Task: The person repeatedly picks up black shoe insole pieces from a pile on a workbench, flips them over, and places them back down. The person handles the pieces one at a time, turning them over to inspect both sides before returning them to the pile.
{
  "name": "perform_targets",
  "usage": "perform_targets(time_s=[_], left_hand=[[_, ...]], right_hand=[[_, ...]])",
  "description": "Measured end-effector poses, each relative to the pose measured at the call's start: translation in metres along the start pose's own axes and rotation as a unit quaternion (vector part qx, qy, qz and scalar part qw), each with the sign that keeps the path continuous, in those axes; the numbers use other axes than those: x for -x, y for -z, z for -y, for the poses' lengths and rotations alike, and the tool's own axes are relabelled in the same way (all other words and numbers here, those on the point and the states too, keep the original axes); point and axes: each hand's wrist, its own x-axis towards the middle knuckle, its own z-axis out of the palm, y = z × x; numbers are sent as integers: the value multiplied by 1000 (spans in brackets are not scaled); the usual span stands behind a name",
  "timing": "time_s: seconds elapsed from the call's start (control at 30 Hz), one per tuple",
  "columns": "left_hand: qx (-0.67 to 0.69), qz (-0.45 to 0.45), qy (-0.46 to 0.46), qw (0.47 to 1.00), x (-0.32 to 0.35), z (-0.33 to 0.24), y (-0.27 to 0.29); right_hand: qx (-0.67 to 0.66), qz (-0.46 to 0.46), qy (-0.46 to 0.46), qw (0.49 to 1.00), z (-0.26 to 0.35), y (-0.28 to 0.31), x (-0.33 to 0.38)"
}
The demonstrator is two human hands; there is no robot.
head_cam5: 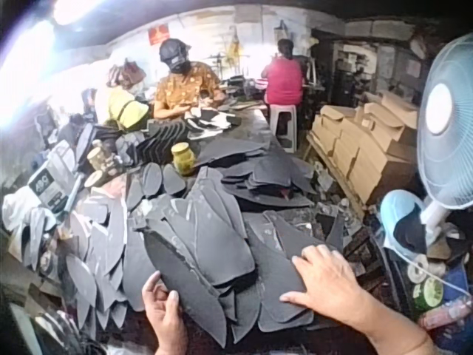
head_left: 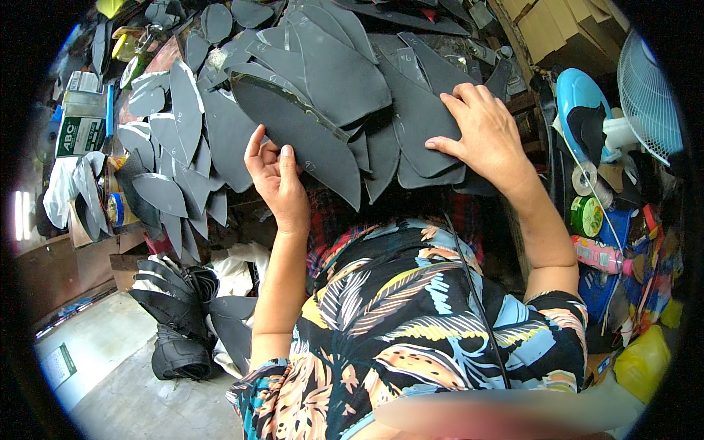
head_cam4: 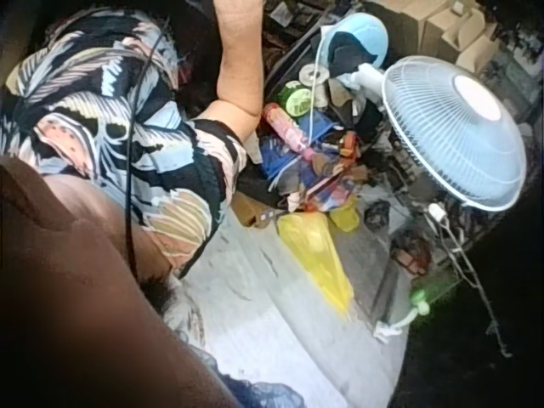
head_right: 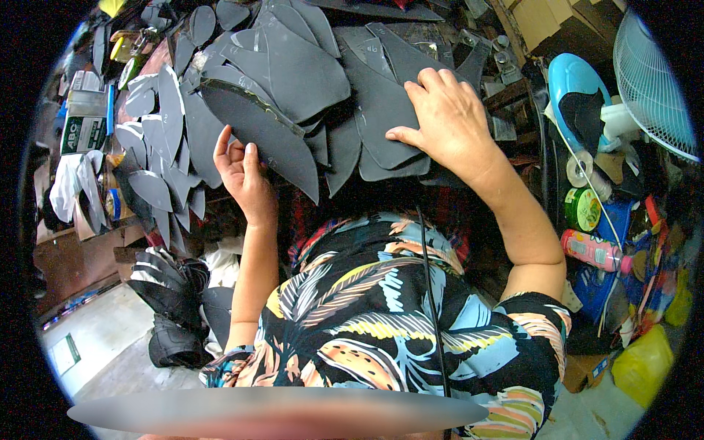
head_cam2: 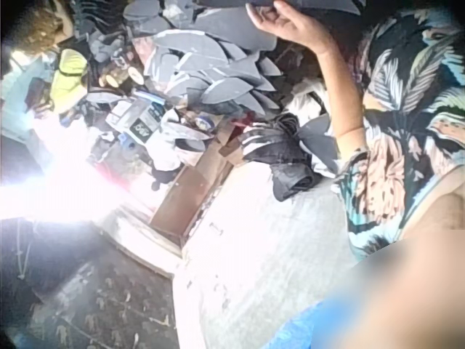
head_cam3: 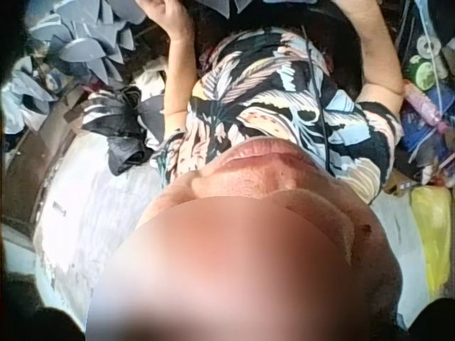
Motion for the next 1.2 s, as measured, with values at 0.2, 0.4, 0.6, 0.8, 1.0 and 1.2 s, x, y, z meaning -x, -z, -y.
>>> perform_targets(time_s=[0.2, 0.4, 0.6, 0.8, 1.0, 1.2], left_hand=[[4, 5, -6, 1000, 0, 3, 1], [-7, 9, -3, 1000, 0, 0, 1], [3, -14, -5, 1000, 0, -2, -4], [-12, 4, -6, 1000, -2, 1, 0], [-6, 7, -4, 1000, 0, 4, 4], [10, 9, -3, 1000, -1, 2, 1]], right_hand=[[-226, -44, -91, 969, -17, -17, 1], [-473, -141, -179, 851, -48, -14, 2], [-539, -135, -214, 804, -65, -2, 12], [-583, -95, -187, 785, -68, 14, 34], [-591, -276, -295, 698, -117, 71, 73], [-531, -172, -249, 791, -73, 35, 61]])
